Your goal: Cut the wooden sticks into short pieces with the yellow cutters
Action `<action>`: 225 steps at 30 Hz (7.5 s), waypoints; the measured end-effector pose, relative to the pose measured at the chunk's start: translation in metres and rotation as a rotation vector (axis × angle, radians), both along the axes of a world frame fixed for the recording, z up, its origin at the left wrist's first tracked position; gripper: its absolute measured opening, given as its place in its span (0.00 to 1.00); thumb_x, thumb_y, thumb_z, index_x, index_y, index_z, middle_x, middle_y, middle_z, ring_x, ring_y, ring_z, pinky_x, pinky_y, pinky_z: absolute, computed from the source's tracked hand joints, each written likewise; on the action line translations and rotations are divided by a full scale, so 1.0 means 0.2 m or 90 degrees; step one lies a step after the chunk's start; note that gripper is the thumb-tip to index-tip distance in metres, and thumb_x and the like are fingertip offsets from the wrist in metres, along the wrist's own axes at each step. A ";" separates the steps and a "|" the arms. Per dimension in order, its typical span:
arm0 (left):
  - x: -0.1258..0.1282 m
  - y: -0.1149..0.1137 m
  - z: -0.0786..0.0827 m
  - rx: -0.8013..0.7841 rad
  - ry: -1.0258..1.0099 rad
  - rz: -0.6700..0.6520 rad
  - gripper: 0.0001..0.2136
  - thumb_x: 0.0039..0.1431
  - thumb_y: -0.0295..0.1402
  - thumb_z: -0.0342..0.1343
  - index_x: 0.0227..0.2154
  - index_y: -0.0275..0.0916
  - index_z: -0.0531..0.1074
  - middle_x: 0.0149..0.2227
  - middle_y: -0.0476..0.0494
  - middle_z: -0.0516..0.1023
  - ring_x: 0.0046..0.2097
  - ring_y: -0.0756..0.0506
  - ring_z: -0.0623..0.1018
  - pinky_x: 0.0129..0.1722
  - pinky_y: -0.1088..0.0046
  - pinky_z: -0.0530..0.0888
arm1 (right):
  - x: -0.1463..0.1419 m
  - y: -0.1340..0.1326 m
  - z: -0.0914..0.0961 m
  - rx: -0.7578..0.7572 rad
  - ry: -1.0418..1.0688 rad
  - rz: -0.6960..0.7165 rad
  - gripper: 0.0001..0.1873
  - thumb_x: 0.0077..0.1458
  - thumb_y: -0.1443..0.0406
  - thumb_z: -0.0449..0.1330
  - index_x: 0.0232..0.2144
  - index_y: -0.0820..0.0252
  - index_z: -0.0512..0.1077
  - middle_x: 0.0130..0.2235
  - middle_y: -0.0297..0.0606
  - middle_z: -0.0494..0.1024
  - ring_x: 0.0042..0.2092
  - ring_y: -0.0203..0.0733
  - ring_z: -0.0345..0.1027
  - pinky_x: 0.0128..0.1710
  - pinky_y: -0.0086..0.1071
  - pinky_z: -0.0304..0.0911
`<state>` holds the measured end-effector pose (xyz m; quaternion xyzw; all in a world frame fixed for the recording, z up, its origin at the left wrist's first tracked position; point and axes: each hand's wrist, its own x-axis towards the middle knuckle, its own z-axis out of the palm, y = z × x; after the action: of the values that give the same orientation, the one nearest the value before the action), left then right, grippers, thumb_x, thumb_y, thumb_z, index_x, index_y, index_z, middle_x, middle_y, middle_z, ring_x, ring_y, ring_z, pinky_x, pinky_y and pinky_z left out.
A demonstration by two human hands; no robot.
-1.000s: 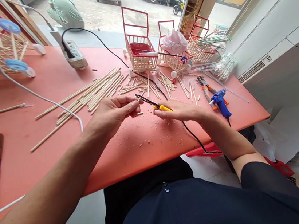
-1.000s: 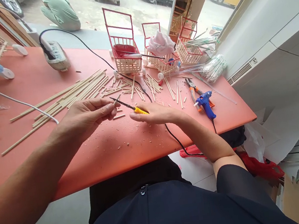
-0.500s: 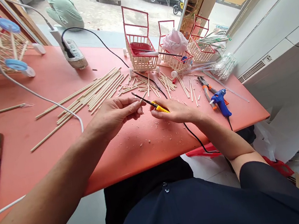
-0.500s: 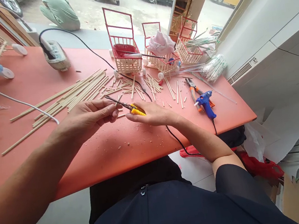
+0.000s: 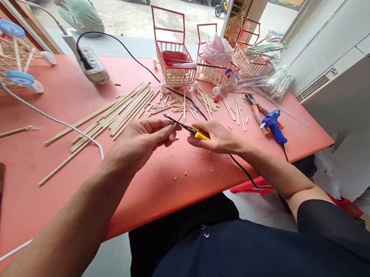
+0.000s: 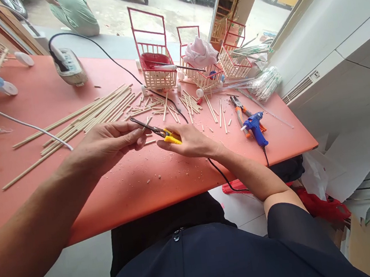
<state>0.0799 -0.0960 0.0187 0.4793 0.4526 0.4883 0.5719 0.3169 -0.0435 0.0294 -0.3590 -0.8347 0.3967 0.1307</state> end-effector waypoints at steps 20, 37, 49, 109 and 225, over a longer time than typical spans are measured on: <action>0.09 -0.06 0.07 0.103 0.217 0.150 0.08 0.58 0.36 0.66 0.25 0.43 0.81 0.25 0.45 0.81 0.32 0.44 0.80 0.37 0.68 0.80 | 0.00 0.05 0.05 -0.081 -0.056 0.035 0.35 0.66 0.30 0.58 0.40 0.55 0.68 0.40 0.35 0.72 0.43 0.44 0.66 0.46 0.38 0.60; 0.09 -0.05 0.03 0.165 0.186 0.169 0.09 0.67 0.31 0.59 0.30 0.40 0.80 0.22 0.49 0.74 0.27 0.48 0.75 0.34 0.71 0.76 | 0.03 0.07 0.03 -0.105 -0.020 0.037 0.36 0.63 0.30 0.61 0.44 0.56 0.73 0.46 0.42 0.79 0.48 0.49 0.72 0.49 0.40 0.65; 0.09 -0.05 0.02 0.146 0.096 0.140 0.06 0.66 0.31 0.65 0.31 0.39 0.80 0.22 0.49 0.75 0.26 0.49 0.75 0.32 0.70 0.74 | 0.02 0.06 0.03 -0.034 -0.021 0.030 0.37 0.64 0.32 0.59 0.45 0.60 0.75 0.43 0.41 0.78 0.45 0.46 0.68 0.47 0.38 0.59; 0.07 -0.01 -0.02 -0.022 -0.194 -0.028 0.21 0.52 0.46 0.85 0.34 0.34 0.86 0.22 0.52 0.68 0.23 0.51 0.69 0.24 0.73 0.67 | 0.06 0.07 0.02 -0.037 -0.046 0.059 0.34 0.66 0.32 0.58 0.42 0.57 0.70 0.41 0.37 0.76 0.43 0.45 0.68 0.46 0.38 0.59; -0.06 0.08 -0.04 0.129 0.703 -0.122 0.25 0.62 0.30 0.51 0.52 0.43 0.91 0.41 0.42 0.90 0.44 0.41 0.86 0.52 0.66 0.79 | 0.10 0.11 -0.08 -0.041 0.052 -0.031 0.36 0.62 0.30 0.60 0.37 0.55 0.66 0.36 0.34 0.69 0.40 0.42 0.59 0.42 0.38 0.52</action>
<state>0.0678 -0.0804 0.0111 0.7551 0.5895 0.1521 0.2434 0.3360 -0.0211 0.0138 -0.3664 -0.8066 0.4342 0.1630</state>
